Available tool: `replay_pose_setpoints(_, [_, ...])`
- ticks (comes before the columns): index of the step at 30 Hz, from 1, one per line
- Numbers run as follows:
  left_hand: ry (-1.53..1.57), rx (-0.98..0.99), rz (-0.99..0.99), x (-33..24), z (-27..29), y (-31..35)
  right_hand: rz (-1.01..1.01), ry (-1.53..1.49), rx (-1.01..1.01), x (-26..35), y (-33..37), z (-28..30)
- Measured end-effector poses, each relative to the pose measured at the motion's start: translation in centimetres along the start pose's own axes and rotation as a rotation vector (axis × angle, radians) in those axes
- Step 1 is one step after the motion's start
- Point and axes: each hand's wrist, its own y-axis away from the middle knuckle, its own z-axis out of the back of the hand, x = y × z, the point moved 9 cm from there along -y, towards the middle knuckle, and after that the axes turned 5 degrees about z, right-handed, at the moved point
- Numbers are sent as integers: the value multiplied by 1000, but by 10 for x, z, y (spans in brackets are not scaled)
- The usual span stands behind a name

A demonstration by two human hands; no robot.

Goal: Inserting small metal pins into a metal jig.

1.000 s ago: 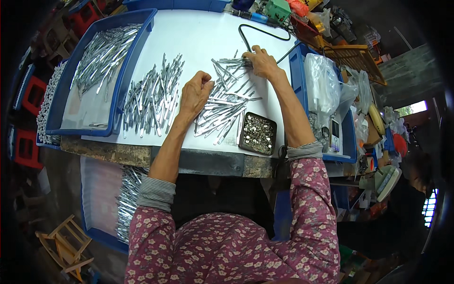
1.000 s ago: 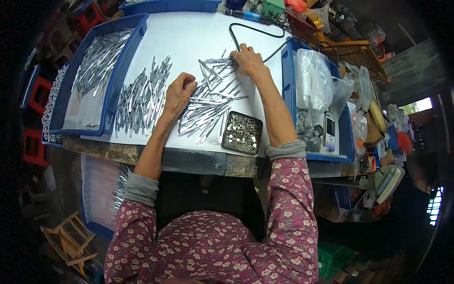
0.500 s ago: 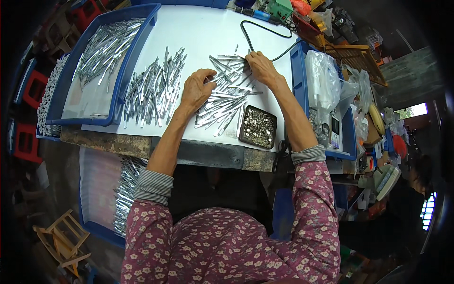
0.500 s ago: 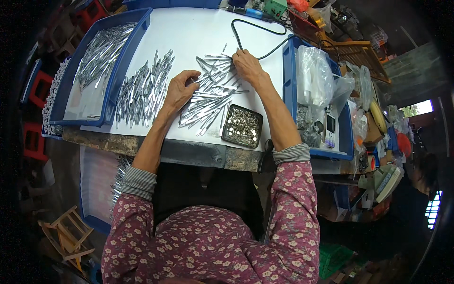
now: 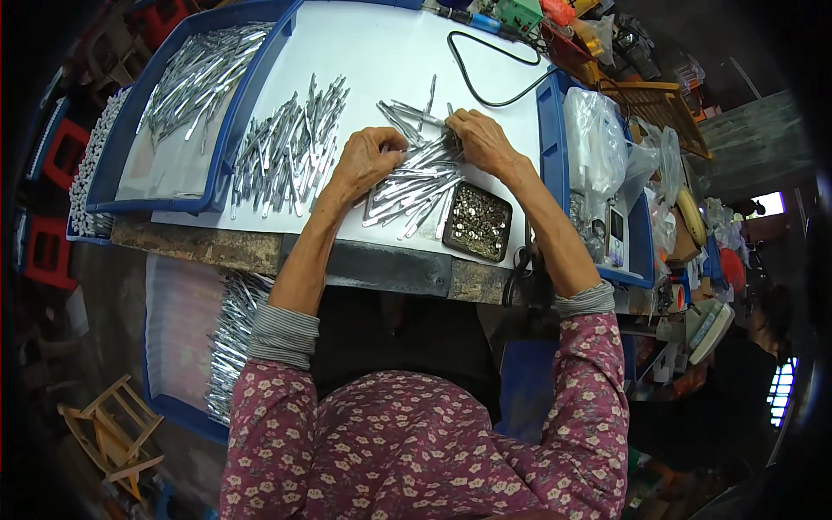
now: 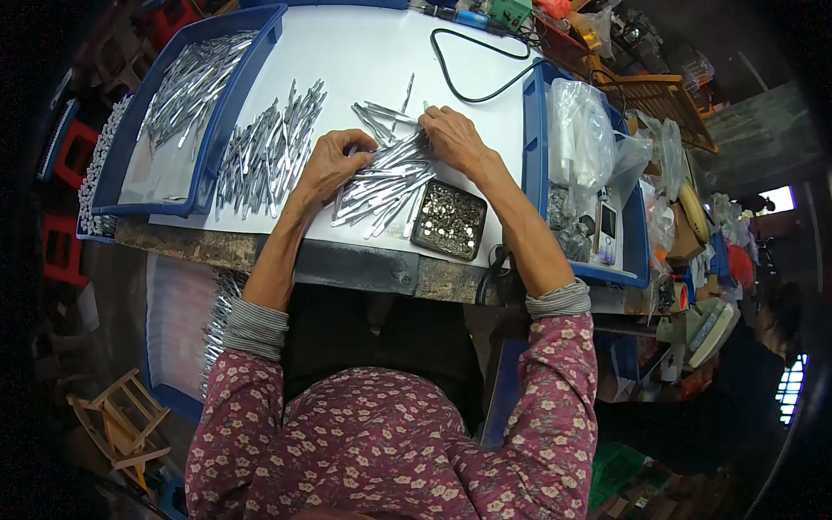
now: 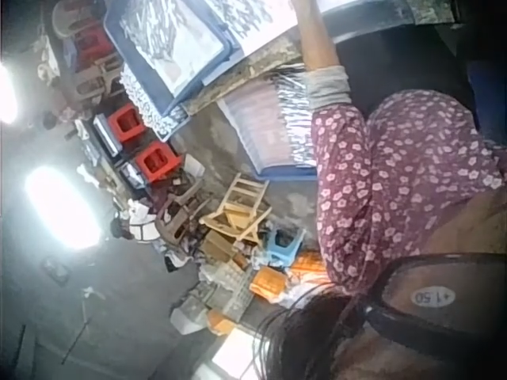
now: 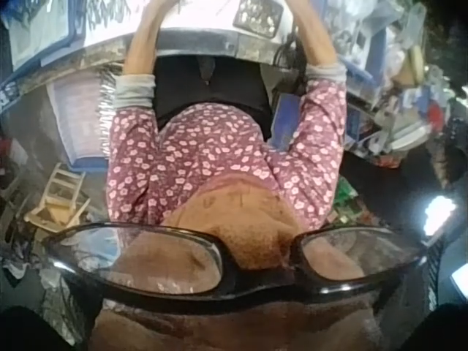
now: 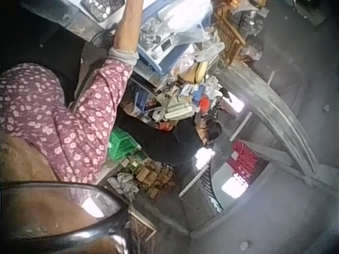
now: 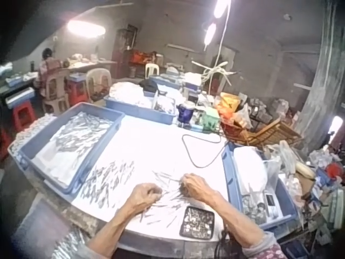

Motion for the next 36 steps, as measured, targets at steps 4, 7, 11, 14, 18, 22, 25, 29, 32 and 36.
replay_pose_setpoints(4, [75,41,21,1,-1,2,3,-46,106,10,4,1])
replay_pose_setpoints(7, [59,54,31,3,-2,2,56,-176,188,11,5,2])
replay_pose_setpoints(11, [63,-33,26,1,7,1,-38,-468,191,-14,-4,2])
replay_pose_setpoints(14, [84,-218,-11,-1,21,-1,-182,-431,-95,-47,-21,1])
replay_pose_setpoints(18, [60,-461,21,5,42,-3,-425,-277,-161,-70,-42,-36])
replay_pose_setpoints(22, [-69,-588,23,13,52,2,-362,-307,-153,-30,-71,-36])
replay_pose_setpoints(25, [-166,-579,-125,1,42,-2,-296,-402,-270,-23,-73,-30])
replay_pose_setpoints(29, [-250,-518,-213,-3,36,-4,-187,-708,-257,1,-69,-23])
replay_pose_setpoints(32, [-266,-514,-252,-2,31,-5,-141,-821,-205,11,-69,-25])
replay_pose_setpoints(36, [-339,-473,-255,-1,26,-8,-108,-908,-158,17,-62,-29])
